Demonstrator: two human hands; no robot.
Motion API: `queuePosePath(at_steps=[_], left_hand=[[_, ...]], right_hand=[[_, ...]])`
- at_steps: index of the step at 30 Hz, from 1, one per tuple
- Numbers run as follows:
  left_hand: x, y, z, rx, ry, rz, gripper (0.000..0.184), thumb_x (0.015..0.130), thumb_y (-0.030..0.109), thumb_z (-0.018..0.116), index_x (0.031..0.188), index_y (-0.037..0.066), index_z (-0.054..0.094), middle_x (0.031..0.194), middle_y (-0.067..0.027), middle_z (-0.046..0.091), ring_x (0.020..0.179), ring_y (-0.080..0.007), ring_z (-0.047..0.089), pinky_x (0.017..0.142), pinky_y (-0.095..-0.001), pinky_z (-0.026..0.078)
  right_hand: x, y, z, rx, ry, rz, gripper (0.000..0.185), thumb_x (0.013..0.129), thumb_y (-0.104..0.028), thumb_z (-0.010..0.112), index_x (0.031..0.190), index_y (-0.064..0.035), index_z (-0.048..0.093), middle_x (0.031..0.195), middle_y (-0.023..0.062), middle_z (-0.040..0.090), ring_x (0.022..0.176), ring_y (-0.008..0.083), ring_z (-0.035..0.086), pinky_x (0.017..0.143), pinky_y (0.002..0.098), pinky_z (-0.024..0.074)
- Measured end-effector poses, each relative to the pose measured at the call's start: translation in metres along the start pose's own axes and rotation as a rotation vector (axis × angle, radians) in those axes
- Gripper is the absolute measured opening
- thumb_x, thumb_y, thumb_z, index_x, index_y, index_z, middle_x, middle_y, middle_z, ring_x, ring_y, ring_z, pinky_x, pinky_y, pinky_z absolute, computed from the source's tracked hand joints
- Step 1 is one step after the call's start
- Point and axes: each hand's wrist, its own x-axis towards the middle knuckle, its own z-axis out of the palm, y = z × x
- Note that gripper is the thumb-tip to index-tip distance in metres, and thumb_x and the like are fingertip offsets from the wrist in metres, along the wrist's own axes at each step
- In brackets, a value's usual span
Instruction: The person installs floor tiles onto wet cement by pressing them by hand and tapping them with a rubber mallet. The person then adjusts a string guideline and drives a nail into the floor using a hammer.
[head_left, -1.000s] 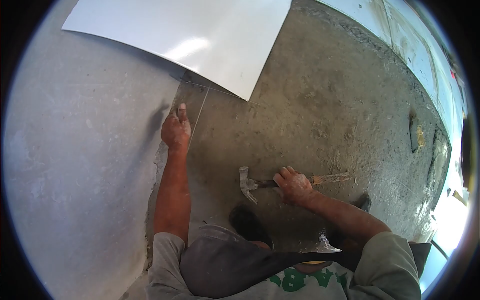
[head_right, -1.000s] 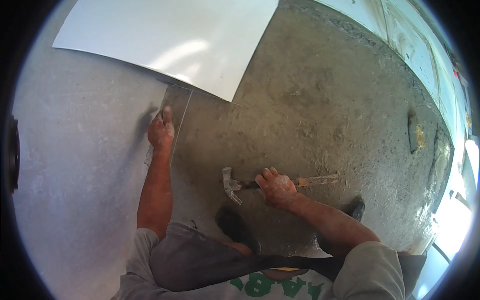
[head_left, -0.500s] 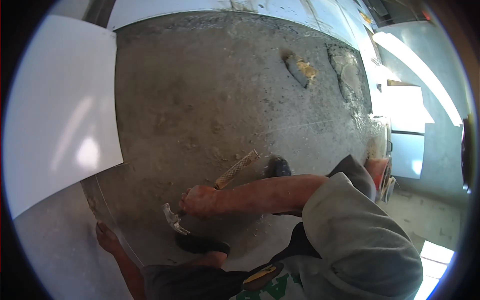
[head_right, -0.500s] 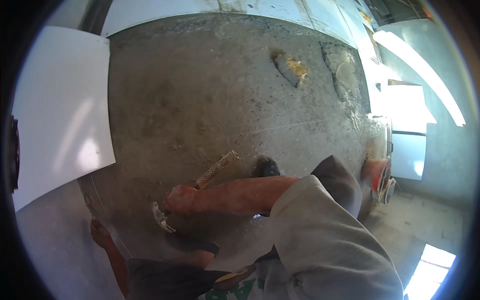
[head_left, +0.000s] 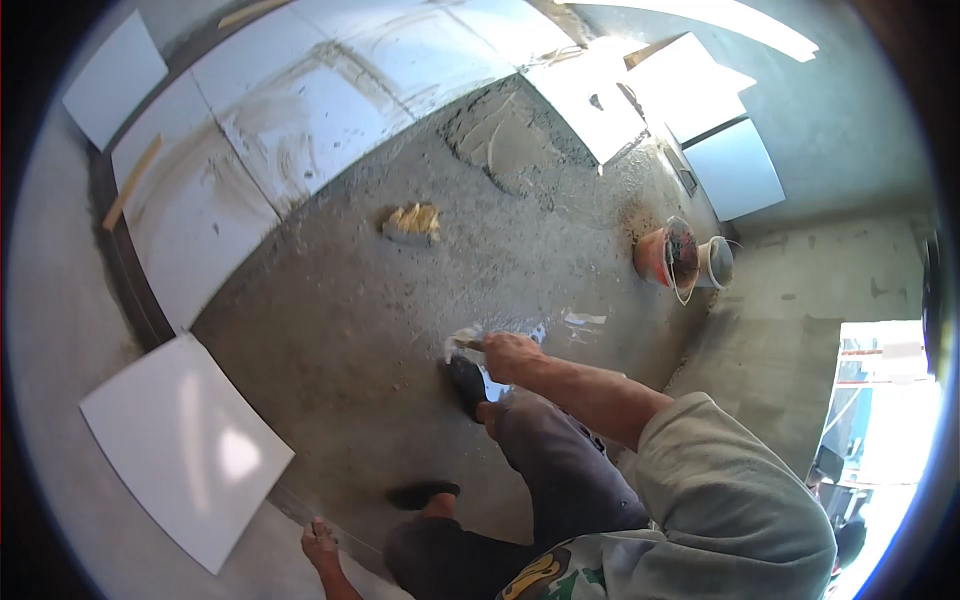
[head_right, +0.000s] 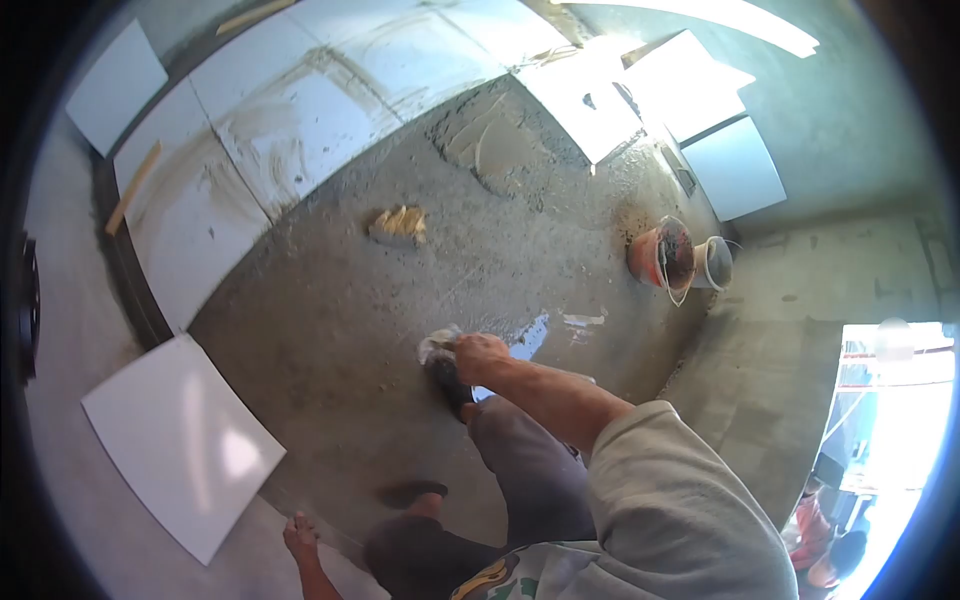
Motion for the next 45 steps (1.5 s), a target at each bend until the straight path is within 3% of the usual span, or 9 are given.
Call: queuePosePath(at_steps=[4,5,7,12,16,22,27,34,45], left_hand=[[-0.03,0.13,-0.051,0.032,-0.079,0.207,0.042,0.093,0.035,0.051,0.087,-0.005,0.062,0.067,-0.0112,0.06,0.055,-0.0186,0.059,0.05,-0.0327,0.05],[-0.031,0.149,-0.057,-0.024,-0.086,0.247,0.042,0.093,0.035,0.052,0.09,-0.005,0.062,0.067,-0.0111,0.06,0.055,-0.0179,0.058,0.049,-0.032,0.049],[-0.061,0.217,-0.065,-0.091,-0.142,0.217,0.036,0.093,0.033,0.053,0.101,-0.001,0.062,0.069,-0.0079,0.061,0.048,-0.0144,0.054,0.043,-0.0265,0.041],[-0.075,0.274,-0.052,-0.058,-0.34,0.246,0.038,0.093,0.033,0.053,0.106,-0.002,0.061,0.076,-0.0116,0.064,0.051,-0.0163,0.058,0.045,-0.0273,0.043],[-0.057,0.281,-0.065,0.102,-0.5,0.253,0.044,0.092,0.036,0.056,0.104,-0.006,0.061,0.076,-0.0126,0.065,0.06,-0.0188,0.064,0.049,-0.0302,0.047],[-0.005,0.324,-0.126,0.4,-0.388,0.267,0.04,0.095,0.034,0.052,0.109,-0.003,0.057,0.088,-0.0163,0.067,0.061,-0.0213,0.065,0.047,-0.0294,0.047],[0.019,0.394,-0.153,0.155,-0.356,0.319,0.034,0.096,0.032,0.051,0.1,-0.001,0.059,0.072,-0.0063,0.061,0.052,-0.0135,0.056,0.041,-0.0268,0.038],[-0.006,0.474,-0.062,0.147,-0.478,0.317,0.027,0.096,0.031,0.052,0.085,0.006,0.054,0.064,-0.0002,0.053,0.047,-0.01,0.05,0.039,-0.0259,0.035],[-0.104,0.575,0.141,0.234,-0.73,0.351,0.029,0.095,0.031,0.054,0.098,0.003,0.058,0.071,-0.0024,0.059,0.057,-0.012,0.057,0.049,-0.0258,0.043]], right_hand=[[-0.104,0.092,-0.056,0.273,0.091,0.267,0.028,0.08,-0.012,0.055,0.101,0.0018,0.064,0.097,0.0195,0.068,0.095,0.0313,0.067,0.082,0.0403,0.0533],[-0.12,0.117,-0.054,0.318,0.099,0.314,0.039,0.083,-0.027,0.056,0.111,0.0014,0.057,0.1,0.0239,0.065,0.098,0.0359,0.064,0.086,0.0453,0.05],[-0.151,0.156,-0.054,0.329,0.024,0.43,0.038,0.083,-0.025,0.053,0.112,-0.0006,0.06,0.105,0.0223,0.065,0.102,0.0338,0.063,0.087,0.0432,0.0505],[-0.234,0.199,-0.046,0.342,-0.078,0.63,0.037,0.082,-0.023,0.052,0.113,-0.0083,0.064,0.112,0.0113,0.066,0.105,0.026,0.063,0.088,0.0367,0.0511],[-0.291,0.195,-0.019,0.398,-0.118,0.66,0.035,0.08,-0.028,0.055,0.109,-0.0107,0.067,0.11,0.0089,0.067,0.104,0.0229,0.064,0.087,0.0357,0.0509],[-0.352,0.143,0.068,0.688,0.075,0.627,0.042,0.077,-0.043,0.061,0.096,-0.0069,0.071,0.094,0.0138,0.07,0.091,0.0275,0.067,0.079,0.0385,0.0522],[-0.361,0.097,0.112,0.893,-0.031,0.695,0.044,0.078,-0.047,0.062,0.1,-0.0095,0.071,0.098,0.0122,0.069,0.095,0.0262,0.066,0.082,0.038,0.0516],[-0.33,0.123,0.165,1.02,-0.15,0.659,0.044,0.076,-0.046,0.069,0.105,-0.0125,0.071,0.108,0.0055,0.069,0.098,0.0185,0.066,0.087,0.0329,0.0503],[-0.321,0.304,0.056,1.123,-0.096,0.779,0.048,0.074,-0.046,0.069,0.108,-0.0123,0.069,0.111,0.0078,0.068,0.102,0.0225,0.065,0.09,0.0347,0.0494]])
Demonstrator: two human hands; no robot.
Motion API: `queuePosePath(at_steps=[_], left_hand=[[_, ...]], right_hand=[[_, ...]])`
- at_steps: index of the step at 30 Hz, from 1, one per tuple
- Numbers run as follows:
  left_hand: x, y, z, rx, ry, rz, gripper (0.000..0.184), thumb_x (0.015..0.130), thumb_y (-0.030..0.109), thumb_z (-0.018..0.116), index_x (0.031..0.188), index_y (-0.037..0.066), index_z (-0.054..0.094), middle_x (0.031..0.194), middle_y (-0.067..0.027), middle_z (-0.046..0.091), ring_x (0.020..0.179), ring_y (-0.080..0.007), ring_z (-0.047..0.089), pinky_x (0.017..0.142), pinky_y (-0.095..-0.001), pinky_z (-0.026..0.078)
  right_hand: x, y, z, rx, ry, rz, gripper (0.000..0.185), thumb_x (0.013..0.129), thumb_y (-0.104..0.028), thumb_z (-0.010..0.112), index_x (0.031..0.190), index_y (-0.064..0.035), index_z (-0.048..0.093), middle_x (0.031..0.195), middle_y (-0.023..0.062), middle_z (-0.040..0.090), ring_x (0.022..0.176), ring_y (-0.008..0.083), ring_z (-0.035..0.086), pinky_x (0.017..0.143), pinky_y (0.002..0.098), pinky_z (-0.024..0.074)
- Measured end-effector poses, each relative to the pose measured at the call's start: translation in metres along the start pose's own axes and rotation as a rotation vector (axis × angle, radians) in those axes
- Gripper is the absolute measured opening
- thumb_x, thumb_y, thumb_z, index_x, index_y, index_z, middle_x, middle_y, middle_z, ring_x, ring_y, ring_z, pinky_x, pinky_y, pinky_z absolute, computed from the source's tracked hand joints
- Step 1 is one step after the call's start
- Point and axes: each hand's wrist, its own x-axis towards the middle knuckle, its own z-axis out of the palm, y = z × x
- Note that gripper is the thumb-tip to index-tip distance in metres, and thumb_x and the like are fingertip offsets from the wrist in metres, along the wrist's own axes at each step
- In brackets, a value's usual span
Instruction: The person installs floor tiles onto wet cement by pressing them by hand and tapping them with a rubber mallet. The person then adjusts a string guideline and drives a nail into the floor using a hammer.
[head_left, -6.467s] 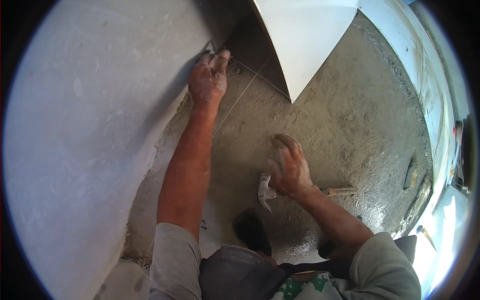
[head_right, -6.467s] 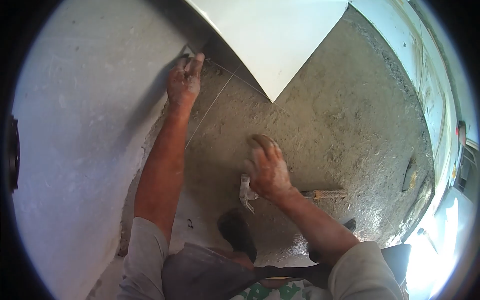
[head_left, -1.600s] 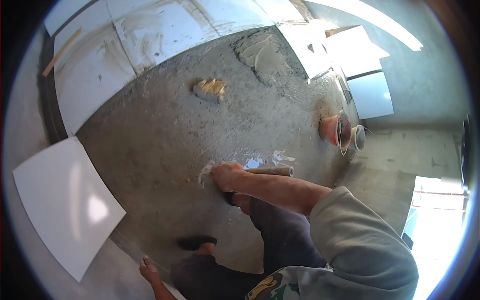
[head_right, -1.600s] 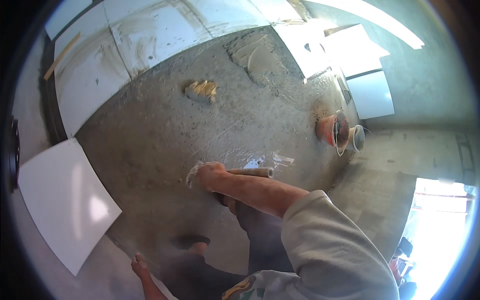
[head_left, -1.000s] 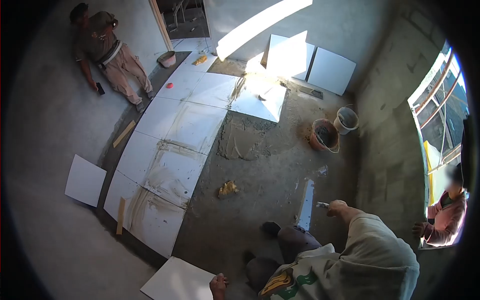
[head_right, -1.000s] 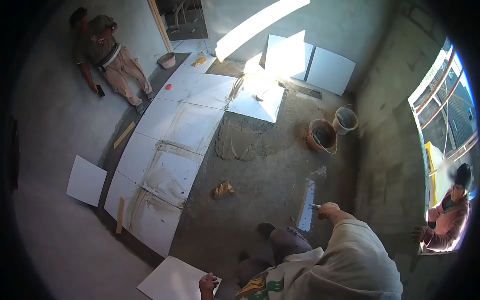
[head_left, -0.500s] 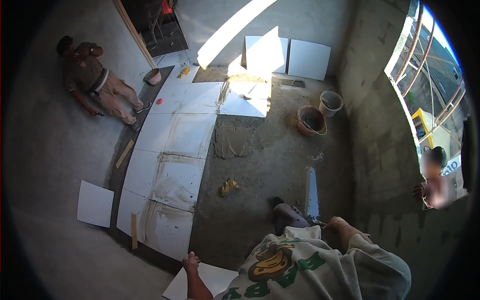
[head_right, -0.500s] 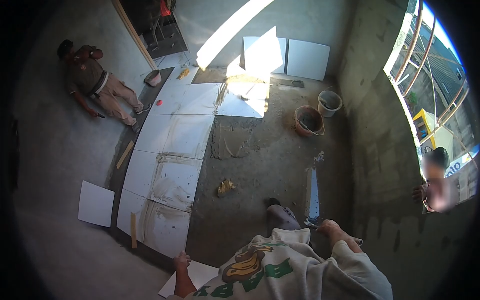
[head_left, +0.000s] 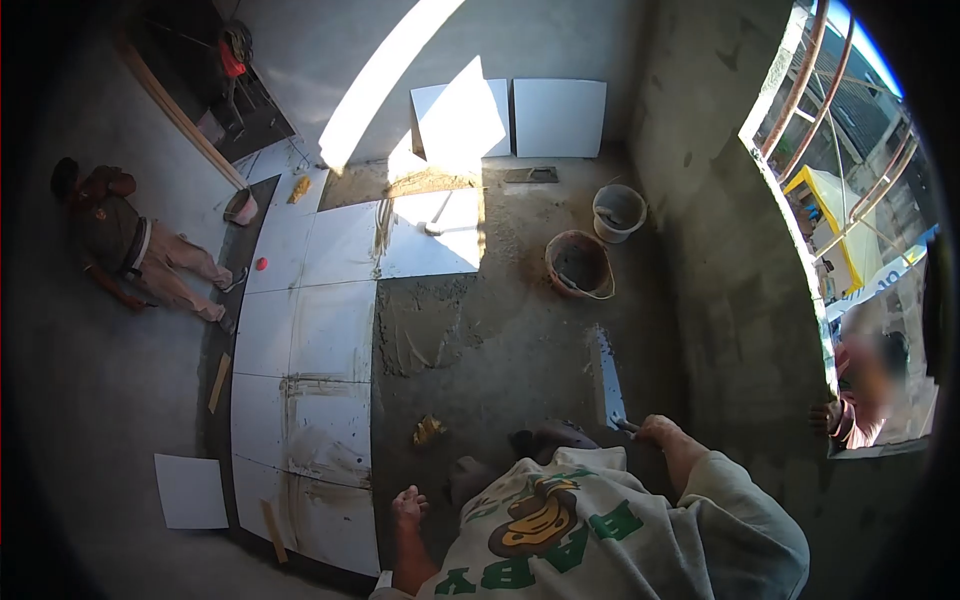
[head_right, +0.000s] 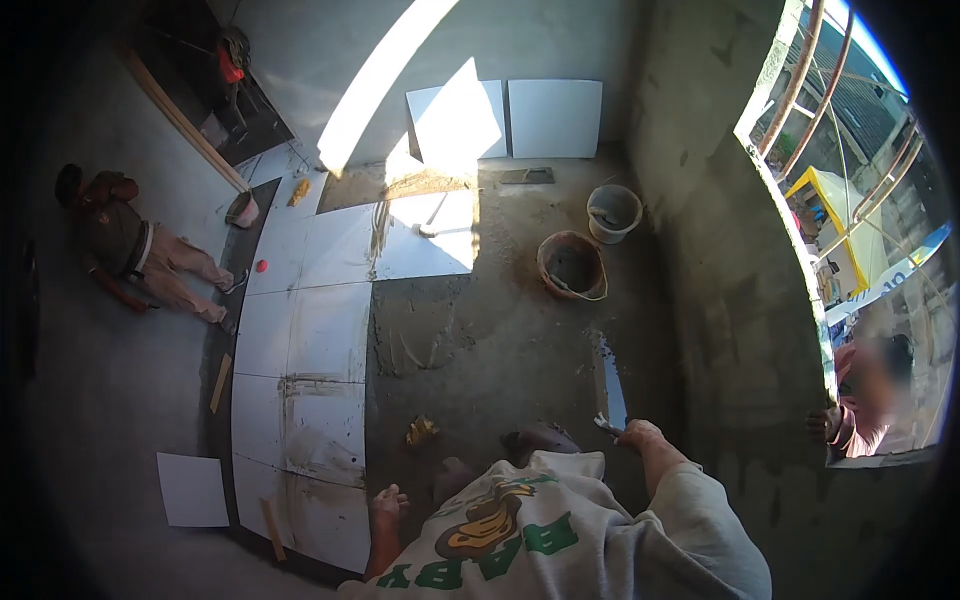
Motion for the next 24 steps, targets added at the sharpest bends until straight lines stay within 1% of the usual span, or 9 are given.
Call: queuePosePath(at_steps=[2,4,6,10,13,17,20,22,24], left_hand=[[0.014,0.012,0.009,-0.057,-0.061,0.078,0.033,0.095,0.032,0.054,0.102,0.0,0.059,0.074,-0.0042,0.061,0.06,-0.0134,0.059,0.051,-0.0261,0.045],[0.015,0.062,0.032,0.149,0.076,0.137,0.035,0.094,0.031,0.057,0.102,-0.004,0.059,0.079,-0.0076,0.063,0.065,-0.0164,0.062,0.053,-0.0274,0.047],[0.034,0.084,0.034,0.189,0.08,0.127,0.04,0.093,0.03,0.058,0.106,-0.007,0.058,0.085,-0.0114,0.065,0.068,-0.0191,0.064,0.058,-0.0307,0.052],[0.1,0.117,0.041,0.251,0.119,-0.038,0.04,0.093,0.03,0.056,0.106,-0.008,0.057,0.089,-0.0176,0.065,0.072,-0.0239,0.065,0.066,-0.0393,0.057],[0.154,0.172,0.07,0.201,0.123,-0.216,0.045,0.094,0.028,0.052,0.114,-0.012,0.05,0.103,-0.0243,0.063,0.083,-0.0329,0.067,0.071,-0.0424,0.059],[0.221,0.295,0.154,0.181,0.092,-0.018,0.035,0.093,0.028,0.057,0.102,-0.005,0.058,0.083,-0.0138,0.063,0.064,-0.0214,0.062,0.057,-0.0373,0.053],[0.252,0.405,0.207,0.191,-0.18,0.143,0.034,0.092,0.03,0.059,0.104,-0.002,0.06,0.076,-0.0042,0.062,0.058,-0.0116,0.056,0.05,-0.0251,0.044],[0.235,0.485,0.252,0.073,-0.271,0.301,0.019,0.096,0.029,0.055,0.093,0.011,0.059,0.065,0.0065,0.049,0.05,-0.0025,0.04,0.043,-0.0199,0.028],[0.241,0.536,0.275,0.113,-0.21,0.427,0.034,0.092,0.035,0.06,0.104,0.003,0.061,0.074,0.0013,0.058,0.058,-0.0049,0.05,0.049,-0.0207,0.037]], right_hand=[[0.008,-0.027,-0.042,-0.037,0.093,0.028,0.045,0.073,-0.041,0.069,0.107,-0.0116,0.07,0.109,0.0085,0.068,0.103,0.023,0.065,0.09,0.0352,0.0498],[0.014,-0.053,-0.076,0.057,0.141,0.029,0.037,0.074,-0.032,0.065,0.103,-0.0094,0.071,0.106,0.0116,0.068,0.102,0.0236,0.065,0.088,0.0354,0.0512],[0.054,-0.061,-0.094,0.18,-0.019,0.066,0.036,0.075,-0.028,0.064,0.103,-0.0067,0.07,0.106,0.0151,0.068,0.101,0.0249,0.066,0.086,0.0356,0.0521],[0.094,-0.095,-0.12,0.165,0.121,0.042,0.041,0.073,-0.029,0.067,0.105,-0.0032,0.068,0.108,0.016,0.067,0.101,0.0265,0.065,0.086,0.0363,0.0521],[0.104,-0.105,-0.142,0.106,0.149,0.008,0.045,0.072,-0.034,0.07,0.106,-0.0036,0.068,0.108,0.0151,0.067,0.101,0.0265,0.065,0.086,0.0356,0.0522],[0.099,-0.135,-0.225,0.08,0.098,0.028,0.048,0.07,-0.037,0.071,0.105,-0.0036,0.069,0.107,0.0148,0.068,0.1,0.0267,0.066,0.085,0.0365,0.0526],[0.108,-0.144,-0.246,0.203,0.084,0.108,0.042,0.069,-0.032,0.07,0.1,-0.0028,0.07,0.101,0.0154,0.069,0.096,0.0275,0.067,0.084,0.0375,0.0534],[0.114,-0.157,-0.274,0.281,0.188,0.124,0.038,0.069,-0.028,0.068,0.096,-0.0012,0.071,0.097,0.0167,0.07,0.092,0.0277,0.068,0.081,0.0372,0.0543],[0.108,-0.181,-0.32,0.304,0.186,0.121,0.036,0.07,-0.028,0.067,0.091,0.0008,0.07,0.088,0.0177,0.07,0.086,0.0283,0.069,0.08,0.0373,0.055]])
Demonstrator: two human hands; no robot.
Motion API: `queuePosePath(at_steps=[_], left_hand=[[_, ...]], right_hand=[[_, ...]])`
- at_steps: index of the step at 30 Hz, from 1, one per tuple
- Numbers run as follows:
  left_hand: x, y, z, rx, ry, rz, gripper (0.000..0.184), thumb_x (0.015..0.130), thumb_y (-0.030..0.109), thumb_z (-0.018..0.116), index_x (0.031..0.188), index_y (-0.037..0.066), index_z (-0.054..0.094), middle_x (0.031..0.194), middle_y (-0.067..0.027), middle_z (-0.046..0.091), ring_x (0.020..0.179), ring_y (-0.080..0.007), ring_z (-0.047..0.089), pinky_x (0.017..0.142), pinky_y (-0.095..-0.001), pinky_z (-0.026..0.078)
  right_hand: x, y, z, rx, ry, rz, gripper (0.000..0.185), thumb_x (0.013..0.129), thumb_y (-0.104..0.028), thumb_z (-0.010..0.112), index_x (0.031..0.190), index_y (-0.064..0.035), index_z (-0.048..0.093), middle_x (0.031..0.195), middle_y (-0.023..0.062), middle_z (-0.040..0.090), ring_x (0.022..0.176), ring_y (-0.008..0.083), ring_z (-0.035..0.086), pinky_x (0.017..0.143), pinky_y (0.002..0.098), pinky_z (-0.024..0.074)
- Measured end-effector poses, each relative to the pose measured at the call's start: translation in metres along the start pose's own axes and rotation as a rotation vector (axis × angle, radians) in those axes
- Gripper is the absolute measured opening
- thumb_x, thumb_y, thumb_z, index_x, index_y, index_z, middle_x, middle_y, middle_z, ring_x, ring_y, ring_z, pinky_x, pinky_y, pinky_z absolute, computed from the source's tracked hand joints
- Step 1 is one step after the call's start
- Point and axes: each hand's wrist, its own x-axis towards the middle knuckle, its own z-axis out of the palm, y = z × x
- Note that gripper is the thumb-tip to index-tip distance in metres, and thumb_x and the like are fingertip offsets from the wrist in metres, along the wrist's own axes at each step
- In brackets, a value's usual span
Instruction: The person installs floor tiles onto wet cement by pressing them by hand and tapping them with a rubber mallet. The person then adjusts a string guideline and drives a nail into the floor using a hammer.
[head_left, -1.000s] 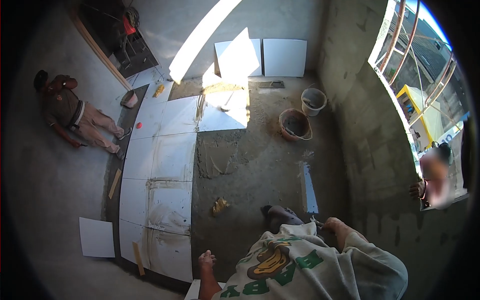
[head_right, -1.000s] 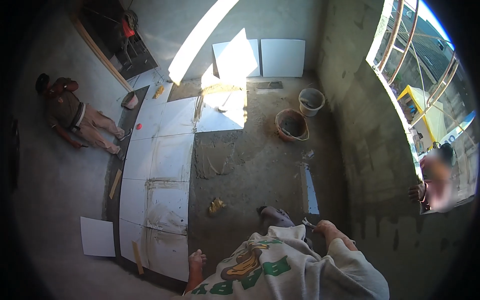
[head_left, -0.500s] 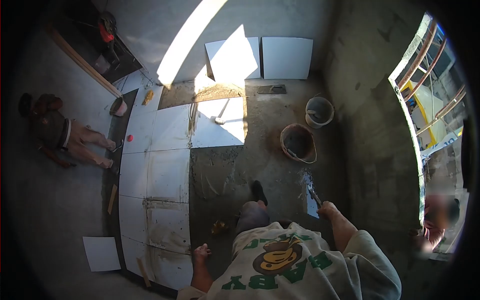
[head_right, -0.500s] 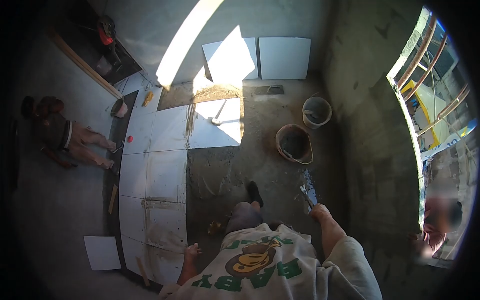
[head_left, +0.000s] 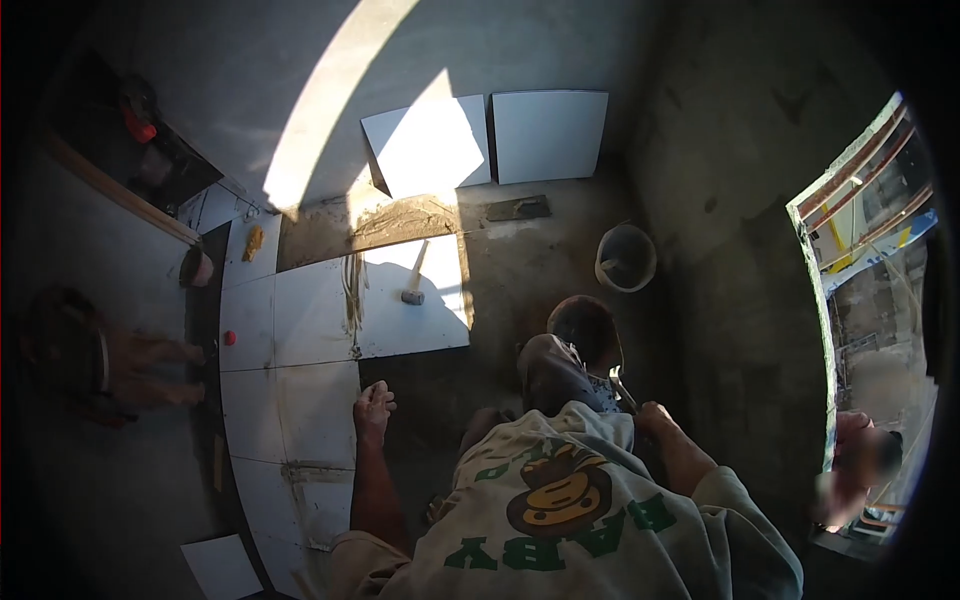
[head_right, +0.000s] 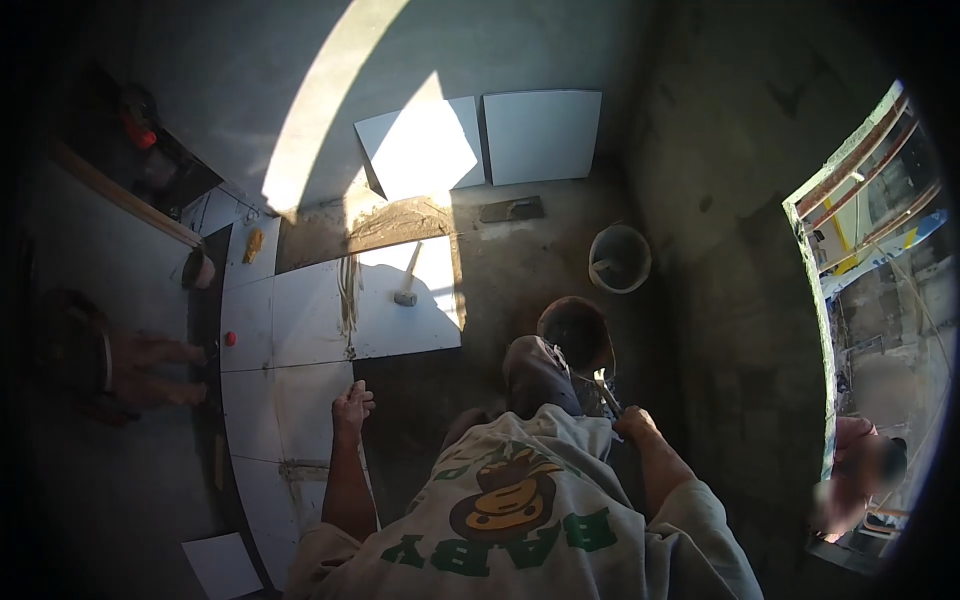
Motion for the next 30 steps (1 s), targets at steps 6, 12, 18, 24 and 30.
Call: queuePosePath(at_steps=[6,12,18,24,30], left_hand=[[0.071,-0.036,0.0,-0.151,0.087,-0.093,0.036,0.093,0.038,0.059,0.102,0.003,0.062,0.074,-0.0004,0.06,0.058,-0.0075,0.053,0.049,-0.0224,0.039],[0.028,-0.081,0.085,-0.005,0.507,-0.604,0.031,0.092,0.035,0.056,0.094,0.004,0.057,0.075,-0.0067,0.058,0.056,-0.0132,0.054,0.047,-0.0269,0.04],[0.1,-0.045,0.202,0.73,0.028,-0.6,0.039,0.089,0.034,0.057,0.104,-0.001,0.065,0.093,-0.0128,0.068,0.079,-0.025,0.066,0.072,-0.0344,0.05],[0.301,-0.012,0.282,0.389,0.173,-0.755,0.043,0.092,0.036,0.058,0.112,-0.002,0.063,0.091,-0.0105,0.067,0.083,-0.0162,0.064,0.071,-0.0298,0.053],[0.328,-0.12,0.298,0.12,0.192,-0.945,0.041,0.091,0.036,0.061,0.112,0.001,0.063,0.086,-0.006,0.065,0.078,-0.0133,0.061,0.072,-0.0278,0.051]], right_hand=[[0.089,-0.089,-0.1,0.101,-0.057,-0.098,0.033,0.074,-0.027,0.065,0.086,0.003,0.068,0.073,0.0167,0.068,0.077,0.0301,0.069,0.077,0.0395,0.0544],[0.278,-0.226,-0.249,-0.23,-0.077,-0.196,0.041,0.075,-0.029,0.064,0.106,-0.0011,0.062,0.104,0.022,0.066,0.104,0.0337,0.062,0.087,0.044,0.0496],[0.52,-0.32,-0.341,-0.573,0.006,-0.231,0.04,0.085,-0.029,0.062,0.115,-0.0043,0.051,0.109,0.021,0.064,0.107,0.0352,0.061,0.09,0.0465,0.049],[0.745,-0.348,-0.338,-0.902,0.338,-0.454,0.032,0.092,-0.027,0.055,0.115,-0.0053,0.049,0.097,0.021,0.064,0.093,0.0367,0.063,0.078,0.0461,0.0511],[0.898,-0.283,-0.327,-1.263,0.209,-0.462,0.042,0.1,-0.031,0.039,0.135,-0.0077,0.04,0.126,0.0213,0.054,0.114,0.0322,0.055,0.092,0.0421,0.0468]])
